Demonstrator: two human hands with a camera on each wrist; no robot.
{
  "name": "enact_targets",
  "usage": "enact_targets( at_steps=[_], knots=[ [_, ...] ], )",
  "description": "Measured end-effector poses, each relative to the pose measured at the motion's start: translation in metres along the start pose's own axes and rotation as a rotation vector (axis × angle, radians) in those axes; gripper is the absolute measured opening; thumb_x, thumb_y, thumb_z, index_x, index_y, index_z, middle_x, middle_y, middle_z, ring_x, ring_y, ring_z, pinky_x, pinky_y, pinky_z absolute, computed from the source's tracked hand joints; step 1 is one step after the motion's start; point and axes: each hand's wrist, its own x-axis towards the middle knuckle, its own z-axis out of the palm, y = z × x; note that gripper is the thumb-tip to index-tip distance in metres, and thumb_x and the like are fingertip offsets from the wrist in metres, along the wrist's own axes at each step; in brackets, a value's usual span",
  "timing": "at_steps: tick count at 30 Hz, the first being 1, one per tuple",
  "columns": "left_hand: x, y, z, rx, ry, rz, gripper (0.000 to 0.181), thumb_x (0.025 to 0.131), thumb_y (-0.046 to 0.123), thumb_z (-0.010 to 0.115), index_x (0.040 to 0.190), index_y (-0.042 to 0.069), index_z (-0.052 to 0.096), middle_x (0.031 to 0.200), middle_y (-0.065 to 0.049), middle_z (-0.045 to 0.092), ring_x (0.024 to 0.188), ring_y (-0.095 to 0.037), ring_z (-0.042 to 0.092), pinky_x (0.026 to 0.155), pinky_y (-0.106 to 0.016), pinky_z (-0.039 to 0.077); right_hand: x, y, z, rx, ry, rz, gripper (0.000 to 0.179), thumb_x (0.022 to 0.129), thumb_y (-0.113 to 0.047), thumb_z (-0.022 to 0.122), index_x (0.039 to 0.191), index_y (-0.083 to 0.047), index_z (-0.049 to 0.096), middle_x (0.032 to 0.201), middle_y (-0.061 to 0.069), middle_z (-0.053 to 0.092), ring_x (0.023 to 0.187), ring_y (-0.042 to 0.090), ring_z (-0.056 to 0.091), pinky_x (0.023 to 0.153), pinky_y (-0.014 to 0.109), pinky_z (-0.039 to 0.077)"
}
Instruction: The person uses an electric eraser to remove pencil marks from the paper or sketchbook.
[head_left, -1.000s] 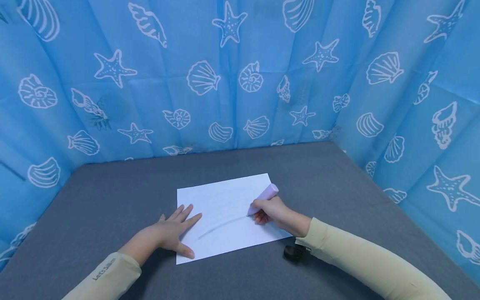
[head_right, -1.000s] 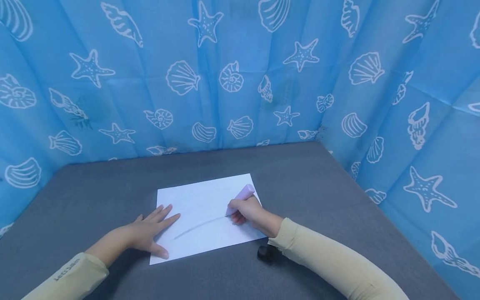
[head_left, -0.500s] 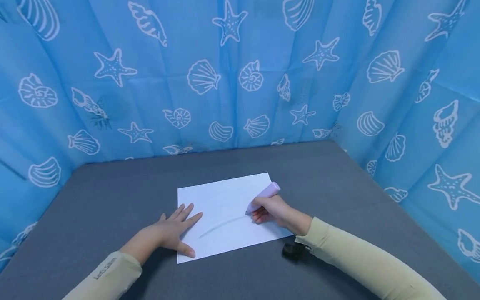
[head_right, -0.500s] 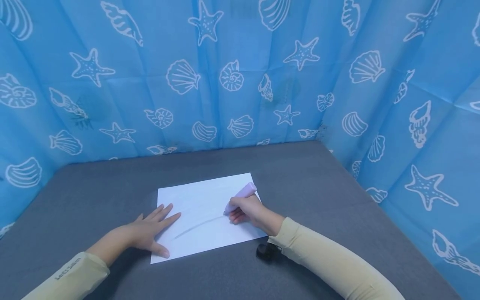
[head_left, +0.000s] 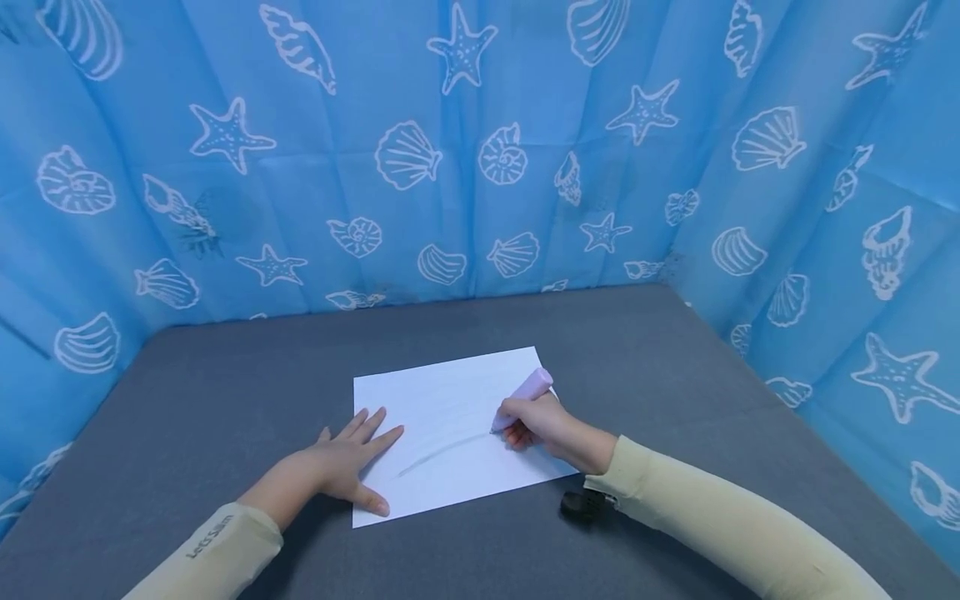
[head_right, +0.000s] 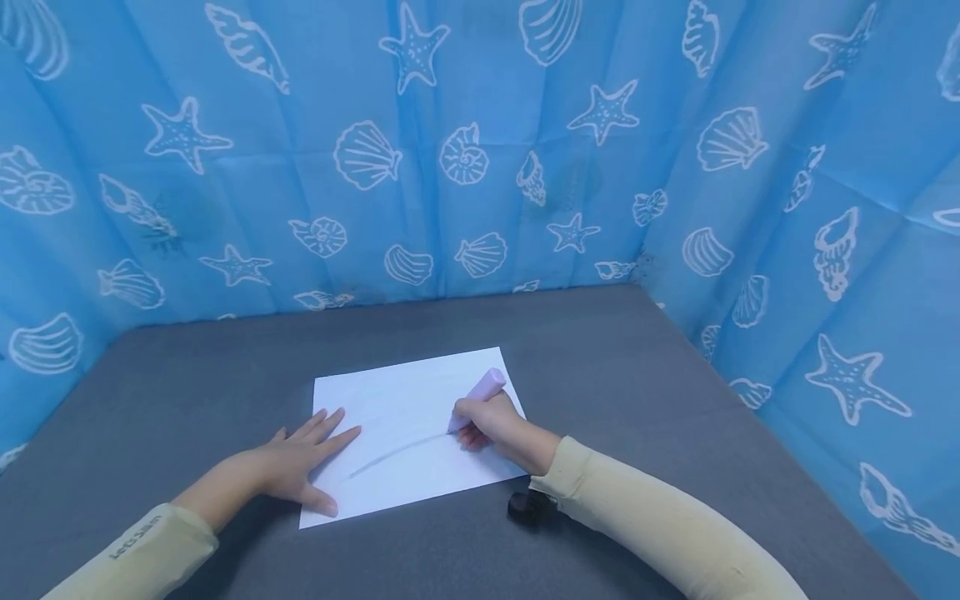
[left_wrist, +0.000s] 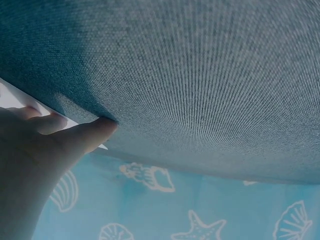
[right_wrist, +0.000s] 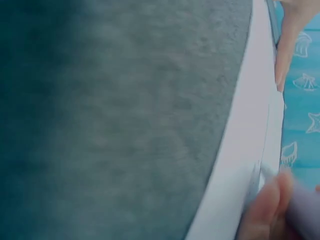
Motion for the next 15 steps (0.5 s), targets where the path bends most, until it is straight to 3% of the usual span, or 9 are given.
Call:
enact_targets(
  at_steps=[15],
  knots=[
    [-0.0006, 0.0017, 0.0002, 0.011, 0.014, 0.006, 0.109, 0.071, 0.062, 0.076, 0.155, 0.017, 0.024, 0.162, -0.016, 0.003, 0.146, -0.040, -0.001, 0.103, -0.075, 0.008, -0.0005, 0.0007, -0.0016, -0.027, -0.038, -0.029, 0.017, 0.085, -0.011, 0.060, 0.081, 0.005, 0.063, 0.057, 0.006, 0.056, 0.047, 0.011, 0.053, 0.047, 0.022, 0.045]
  ],
)
